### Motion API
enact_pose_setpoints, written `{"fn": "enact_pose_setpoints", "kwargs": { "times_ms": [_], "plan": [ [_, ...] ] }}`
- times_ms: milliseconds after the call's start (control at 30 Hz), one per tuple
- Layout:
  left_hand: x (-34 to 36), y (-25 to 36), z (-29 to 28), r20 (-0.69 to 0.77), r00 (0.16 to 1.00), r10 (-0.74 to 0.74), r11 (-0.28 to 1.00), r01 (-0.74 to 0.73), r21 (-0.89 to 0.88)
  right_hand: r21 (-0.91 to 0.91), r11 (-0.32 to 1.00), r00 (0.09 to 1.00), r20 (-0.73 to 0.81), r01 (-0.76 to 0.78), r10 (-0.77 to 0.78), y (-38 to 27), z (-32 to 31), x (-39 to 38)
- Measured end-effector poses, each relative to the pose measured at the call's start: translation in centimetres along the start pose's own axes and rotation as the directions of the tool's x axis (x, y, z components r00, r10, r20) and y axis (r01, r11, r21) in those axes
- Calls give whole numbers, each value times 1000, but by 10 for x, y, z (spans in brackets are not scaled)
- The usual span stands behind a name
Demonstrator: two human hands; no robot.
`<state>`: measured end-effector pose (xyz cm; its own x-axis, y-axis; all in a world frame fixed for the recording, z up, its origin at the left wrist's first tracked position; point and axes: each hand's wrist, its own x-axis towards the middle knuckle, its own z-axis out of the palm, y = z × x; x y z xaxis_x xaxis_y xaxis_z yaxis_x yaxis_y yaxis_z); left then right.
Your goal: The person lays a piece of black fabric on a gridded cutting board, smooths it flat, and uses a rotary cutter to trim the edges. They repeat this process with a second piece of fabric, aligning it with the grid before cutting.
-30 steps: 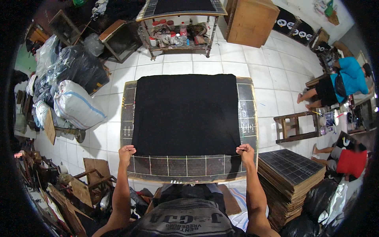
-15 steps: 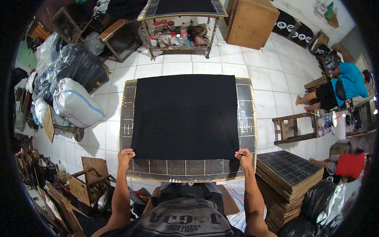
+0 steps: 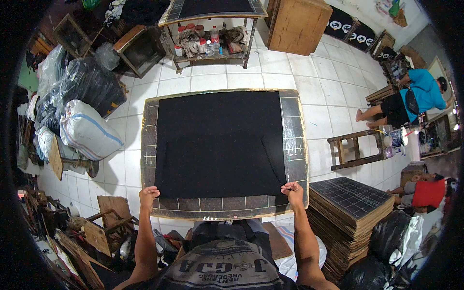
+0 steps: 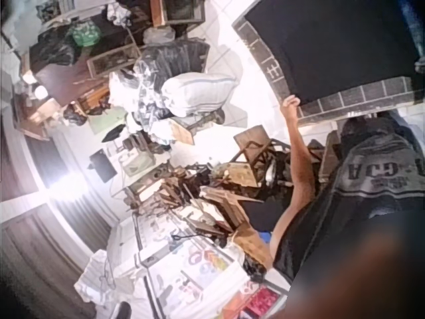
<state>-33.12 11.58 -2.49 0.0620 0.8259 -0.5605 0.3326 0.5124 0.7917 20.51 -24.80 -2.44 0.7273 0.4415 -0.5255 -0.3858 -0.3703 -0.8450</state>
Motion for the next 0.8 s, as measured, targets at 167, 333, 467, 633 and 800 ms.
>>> {"fn": "enact_pose_setpoints", "kwargs": {
  "times_ms": [167,333,467,633,800],
  "plan": [
    [-3,-7,-2,-6,1000,14,1000,-14,12,10,1000,1000,6,-19,19,4,-4,-4],
    [-3,-10,-4,-9,1000,5,1000,-5,-23,45,999,1000,18,-16,16,8,-5,-10],
    [-4,-10,-7,-13,1000,-3,1000,2,-31,54,998,1000,17,-20,19,11,-5,-14],
    [-4,-13,-10,-8,999,-35,999,35,10,34,999,1000,2,-23,23,15,-7,-15],
    [-5,-18,-11,5,1000,-18,1000,18,-22,29,1000,1000,-3,-7,7,18,-8,-15]
  ]
}}
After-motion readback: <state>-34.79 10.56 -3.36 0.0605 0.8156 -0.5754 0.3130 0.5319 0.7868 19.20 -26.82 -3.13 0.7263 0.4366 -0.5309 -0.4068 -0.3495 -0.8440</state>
